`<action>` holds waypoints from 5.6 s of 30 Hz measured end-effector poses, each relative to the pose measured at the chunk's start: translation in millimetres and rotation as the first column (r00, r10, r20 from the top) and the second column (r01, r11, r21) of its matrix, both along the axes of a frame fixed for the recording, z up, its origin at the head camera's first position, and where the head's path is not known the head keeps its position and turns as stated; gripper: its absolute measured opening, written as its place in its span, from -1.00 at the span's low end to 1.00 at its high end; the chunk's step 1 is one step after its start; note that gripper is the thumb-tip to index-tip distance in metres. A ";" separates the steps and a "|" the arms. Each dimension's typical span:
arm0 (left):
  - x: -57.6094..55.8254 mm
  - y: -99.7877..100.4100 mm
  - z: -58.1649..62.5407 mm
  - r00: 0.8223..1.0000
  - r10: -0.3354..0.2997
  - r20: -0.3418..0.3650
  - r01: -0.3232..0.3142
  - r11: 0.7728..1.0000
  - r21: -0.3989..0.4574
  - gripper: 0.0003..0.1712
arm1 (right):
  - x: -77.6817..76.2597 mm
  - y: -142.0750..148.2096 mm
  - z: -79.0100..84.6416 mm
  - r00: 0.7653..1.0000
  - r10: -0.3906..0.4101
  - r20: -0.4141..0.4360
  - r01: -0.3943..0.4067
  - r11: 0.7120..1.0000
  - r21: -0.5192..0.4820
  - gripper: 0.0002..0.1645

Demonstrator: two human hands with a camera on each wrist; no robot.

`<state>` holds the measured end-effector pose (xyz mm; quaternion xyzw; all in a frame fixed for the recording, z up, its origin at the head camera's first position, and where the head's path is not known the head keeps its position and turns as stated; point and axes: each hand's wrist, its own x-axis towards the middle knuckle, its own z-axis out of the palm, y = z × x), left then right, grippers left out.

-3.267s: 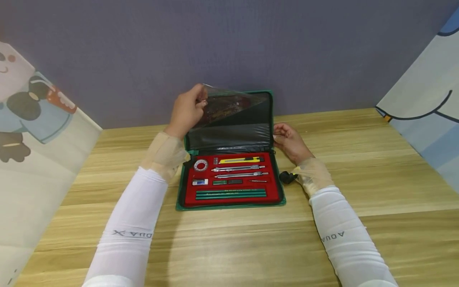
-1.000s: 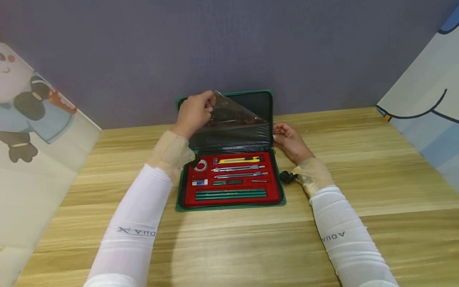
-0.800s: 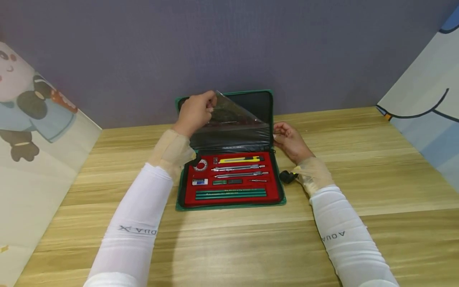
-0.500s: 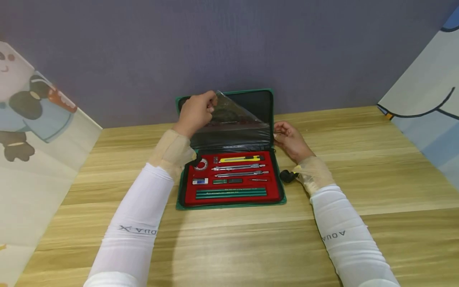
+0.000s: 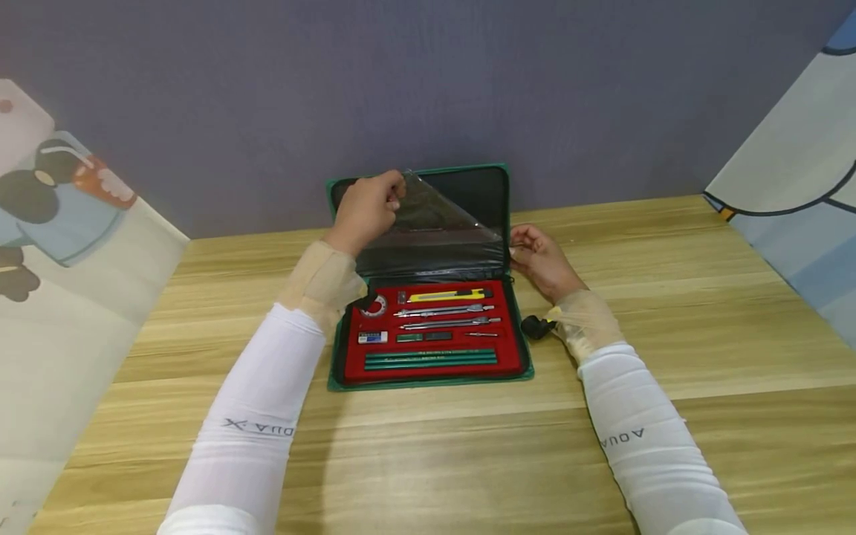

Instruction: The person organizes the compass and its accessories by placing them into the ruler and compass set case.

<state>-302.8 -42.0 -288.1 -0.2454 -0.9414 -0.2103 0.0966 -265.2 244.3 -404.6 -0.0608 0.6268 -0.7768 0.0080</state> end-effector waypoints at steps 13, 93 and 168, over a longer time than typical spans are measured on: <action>-1.3 -1.4 -7.8 0.998 0.001 0.058 -0.003 1.000 0.031 -0.76 | 2.8 0.0 0.0 1.000 0.004 -0.007 -0.004 1.000 -0.017 -0.70; 8.4 -20.0 -17.6 0.993 -0.035 -0.114 0.033 0.999 -0.018 -0.80 | -0.6 -2.9 -5.6 1.000 -0.004 -0.010 0.004 1.000 0.021 -0.68; 56.7 -6.2 24.3 0.955 -0.205 0.215 0.225 0.972 -0.072 -0.76 | 7.3 42.3 11.9 0.986 0.135 0.096 -0.165 0.721 0.673 -0.76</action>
